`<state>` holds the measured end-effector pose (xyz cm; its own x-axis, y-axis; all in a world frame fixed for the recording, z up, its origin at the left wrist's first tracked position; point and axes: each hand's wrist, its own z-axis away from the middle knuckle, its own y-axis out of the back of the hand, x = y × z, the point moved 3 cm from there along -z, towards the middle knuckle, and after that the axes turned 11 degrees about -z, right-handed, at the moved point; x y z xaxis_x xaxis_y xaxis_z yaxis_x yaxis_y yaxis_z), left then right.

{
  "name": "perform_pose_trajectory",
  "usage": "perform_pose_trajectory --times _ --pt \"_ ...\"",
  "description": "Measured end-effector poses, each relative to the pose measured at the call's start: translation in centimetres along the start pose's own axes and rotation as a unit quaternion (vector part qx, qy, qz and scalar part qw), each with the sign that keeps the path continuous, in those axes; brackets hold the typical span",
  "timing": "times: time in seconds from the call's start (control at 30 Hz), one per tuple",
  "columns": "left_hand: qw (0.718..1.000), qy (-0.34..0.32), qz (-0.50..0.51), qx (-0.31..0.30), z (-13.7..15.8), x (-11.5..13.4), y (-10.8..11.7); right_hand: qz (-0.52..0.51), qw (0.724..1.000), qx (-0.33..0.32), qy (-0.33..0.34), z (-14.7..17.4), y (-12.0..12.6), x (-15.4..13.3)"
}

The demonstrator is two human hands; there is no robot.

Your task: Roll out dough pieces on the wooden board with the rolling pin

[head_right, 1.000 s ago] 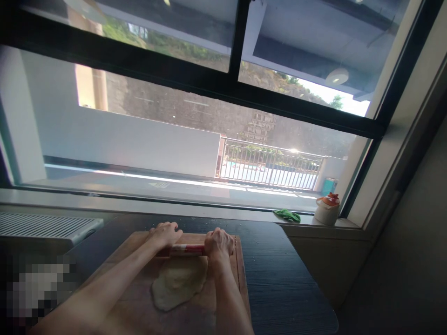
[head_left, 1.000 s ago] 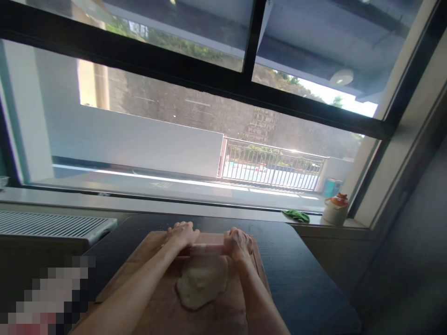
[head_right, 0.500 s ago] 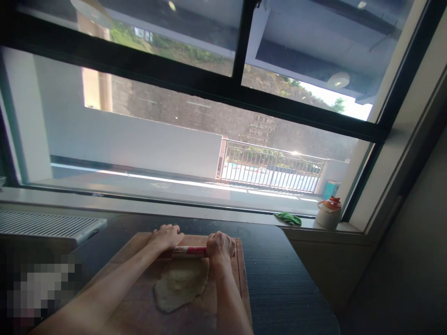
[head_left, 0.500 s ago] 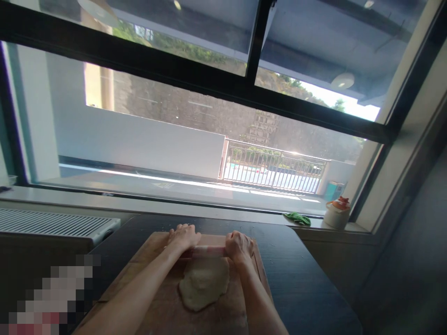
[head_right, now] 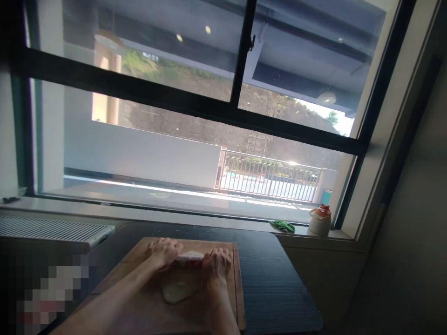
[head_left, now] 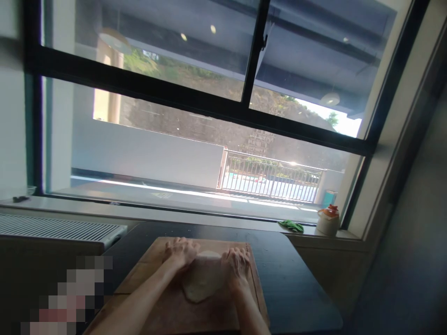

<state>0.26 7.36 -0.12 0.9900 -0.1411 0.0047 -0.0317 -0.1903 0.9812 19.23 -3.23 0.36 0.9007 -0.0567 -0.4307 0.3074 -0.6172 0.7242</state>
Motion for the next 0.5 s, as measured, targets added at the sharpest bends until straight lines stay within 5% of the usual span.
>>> perform_pose_trajectory --times 0.27,0.5 --pt "0.995 -0.019 -0.042 0.084 3.7 0.3 1.3 -0.023 0.999 0.016 0.028 2.5 0.9 0.1" --pt "0.996 -0.015 -0.039 0.082 3.8 0.5 2.0 -0.016 1.000 0.015 0.013 1.9 0.4 0.2"
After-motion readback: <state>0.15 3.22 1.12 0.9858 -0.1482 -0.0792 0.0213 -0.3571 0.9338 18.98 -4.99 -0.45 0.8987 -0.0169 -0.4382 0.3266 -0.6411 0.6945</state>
